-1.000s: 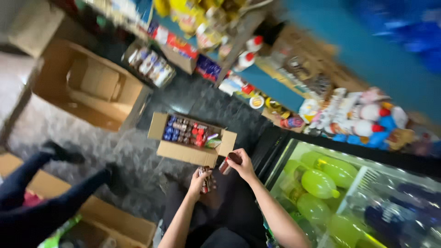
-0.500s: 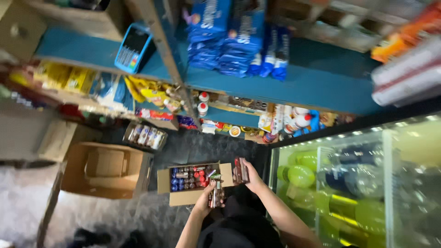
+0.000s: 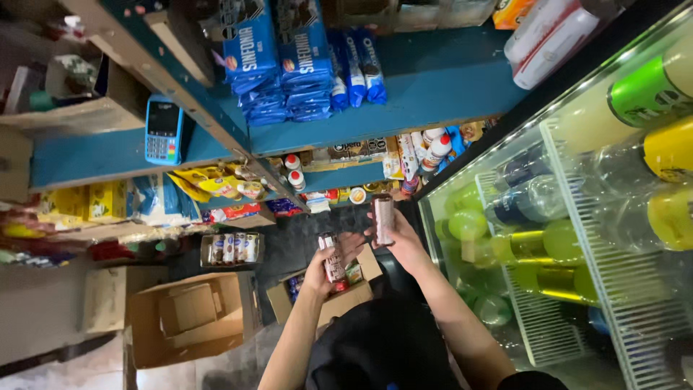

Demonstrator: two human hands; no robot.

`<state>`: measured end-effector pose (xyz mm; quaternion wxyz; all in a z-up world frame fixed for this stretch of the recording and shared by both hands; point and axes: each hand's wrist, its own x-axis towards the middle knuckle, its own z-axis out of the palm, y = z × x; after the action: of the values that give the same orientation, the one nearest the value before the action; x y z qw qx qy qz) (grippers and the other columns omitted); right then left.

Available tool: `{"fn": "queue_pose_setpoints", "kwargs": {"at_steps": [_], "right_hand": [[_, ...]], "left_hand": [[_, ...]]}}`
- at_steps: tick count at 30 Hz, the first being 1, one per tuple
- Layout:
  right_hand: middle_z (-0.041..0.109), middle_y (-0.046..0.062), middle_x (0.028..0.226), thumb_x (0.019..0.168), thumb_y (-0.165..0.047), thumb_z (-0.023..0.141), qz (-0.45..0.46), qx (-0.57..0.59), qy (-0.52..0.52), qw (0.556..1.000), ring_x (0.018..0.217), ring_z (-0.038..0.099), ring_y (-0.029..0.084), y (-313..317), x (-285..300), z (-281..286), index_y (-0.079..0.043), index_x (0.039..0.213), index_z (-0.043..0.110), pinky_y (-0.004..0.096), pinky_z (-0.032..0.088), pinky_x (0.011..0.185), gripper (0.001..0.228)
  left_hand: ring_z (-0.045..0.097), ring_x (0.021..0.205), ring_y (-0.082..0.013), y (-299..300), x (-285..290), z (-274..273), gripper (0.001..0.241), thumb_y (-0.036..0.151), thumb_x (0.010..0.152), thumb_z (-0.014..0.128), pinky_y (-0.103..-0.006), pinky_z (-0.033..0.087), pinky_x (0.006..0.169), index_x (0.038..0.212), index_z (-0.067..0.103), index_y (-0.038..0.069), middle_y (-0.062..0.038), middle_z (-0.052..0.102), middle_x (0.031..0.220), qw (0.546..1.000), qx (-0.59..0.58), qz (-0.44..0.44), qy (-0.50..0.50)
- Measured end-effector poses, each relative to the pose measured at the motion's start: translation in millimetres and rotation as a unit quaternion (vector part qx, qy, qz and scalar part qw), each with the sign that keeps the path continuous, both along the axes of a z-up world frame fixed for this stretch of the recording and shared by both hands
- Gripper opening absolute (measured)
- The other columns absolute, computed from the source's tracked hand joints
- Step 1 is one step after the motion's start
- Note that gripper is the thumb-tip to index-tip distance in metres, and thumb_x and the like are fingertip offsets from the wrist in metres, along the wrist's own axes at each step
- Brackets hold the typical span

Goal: The person stocks a grocery store shelf by taking snack items from a cardboard box on the floor and placing them onto the shelf.

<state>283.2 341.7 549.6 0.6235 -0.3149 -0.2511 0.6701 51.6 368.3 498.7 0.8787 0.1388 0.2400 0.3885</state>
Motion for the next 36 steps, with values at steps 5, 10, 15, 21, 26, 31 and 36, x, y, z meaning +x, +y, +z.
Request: {"fn": "queue_pose_setpoints", "kwargs": {"at_steps": [5,10,15,21,26,31,36], "right_hand": [[0.069,0.019,0.144,0.093,-0.020,0.093,-0.083,-0.027,-0.404,0.911,0.139,0.065,0.035,4.7,-29.6,-9.3,-0.009,0.158,0.063,0.047,0.049,0.120,0.072],[0.076,0.013,0.129,0.092,-0.041,0.095,-0.071,0.011,-0.550,0.832,0.124,0.076,0.034,43.1,-8.4,-28.9,-0.014,0.146,0.066,0.044,0.061,0.106,0.067],[0.082,-0.005,0.088,0.097,-0.038,0.090,-0.119,0.163,-0.635,0.746,0.091,0.081,0.020,132.4,44.2,31.5,-0.025,0.098,0.082,0.034,0.061,0.093,0.015],[0.082,0.008,0.103,0.110,-0.027,0.076,-0.166,0.070,-0.664,0.726,0.082,0.078,0.017,296.0,106.8,110.8,-0.001,0.137,0.069,0.026,0.066,0.070,0.038],[0.081,0.022,0.114,0.095,-0.072,0.059,-0.093,-0.071,-0.749,0.652,0.102,0.074,0.054,362.4,108.2,114.4,-0.018,0.133,0.072,0.067,0.056,0.075,0.067],[0.083,0.020,0.103,0.092,-0.067,0.066,-0.091,-0.057,-0.777,0.620,0.096,0.078,0.048,384.6,119.6,82.1,-0.011,0.116,0.080,0.061,0.059,0.074,0.062],[0.087,0.009,0.108,0.092,-0.061,0.074,-0.117,-0.098,-0.680,0.717,0.100,0.081,0.034,372.3,135.0,89.7,-0.018,0.112,0.089,0.050,0.057,0.081,0.049]], "left_hand": [[0.067,0.139,-0.0393,20.8,26.4,-25.6,0.078,0.031,0.077,0.066,-0.0696,0.043,0.129,0.149,0.068,-0.001,-0.015,0.077,0.139,0.998,0.001,0.001,-0.069],[0.066,0.062,-0.0270,55.0,43.1,28.4,0.033,0.034,0.083,0.077,-0.0405,0.059,0.051,0.103,0.076,0.007,-0.009,0.069,0.078,0.994,-0.106,0.018,-0.037],[0.076,0.076,-0.0382,74.3,62.2,89.1,0.043,0.041,0.079,0.078,-0.0586,0.067,0.072,0.108,0.079,0.010,-0.017,0.078,0.089,0.990,-0.127,0.062,-0.028],[0.047,0.159,-0.0514,69.6,71.6,53.0,0.062,0.033,0.091,0.085,-0.0829,0.039,0.124,0.146,0.066,0.008,-0.037,0.055,0.161,0.984,0.072,0.036,-0.160],[0.052,0.155,-0.0511,56.0,76.9,49.6,0.061,0.036,0.092,0.086,-0.0803,0.047,0.117,0.143,0.068,0.008,-0.028,0.050,0.170,0.983,0.100,0.057,-0.140],[0.052,0.154,-0.0503,44.2,76.1,46.6,0.062,0.033,0.093,0.086,-0.0789,0.050,0.116,0.145,0.067,0.006,-0.028,0.049,0.171,0.984,0.087,0.069,-0.140],[0.050,0.156,-0.0506,36.6,72.8,37.9,0.065,0.033,0.093,0.083,-0.0800,0.049,0.117,0.148,0.063,0.005,-0.030,0.052,0.168,0.985,0.081,0.071,-0.136]]}}
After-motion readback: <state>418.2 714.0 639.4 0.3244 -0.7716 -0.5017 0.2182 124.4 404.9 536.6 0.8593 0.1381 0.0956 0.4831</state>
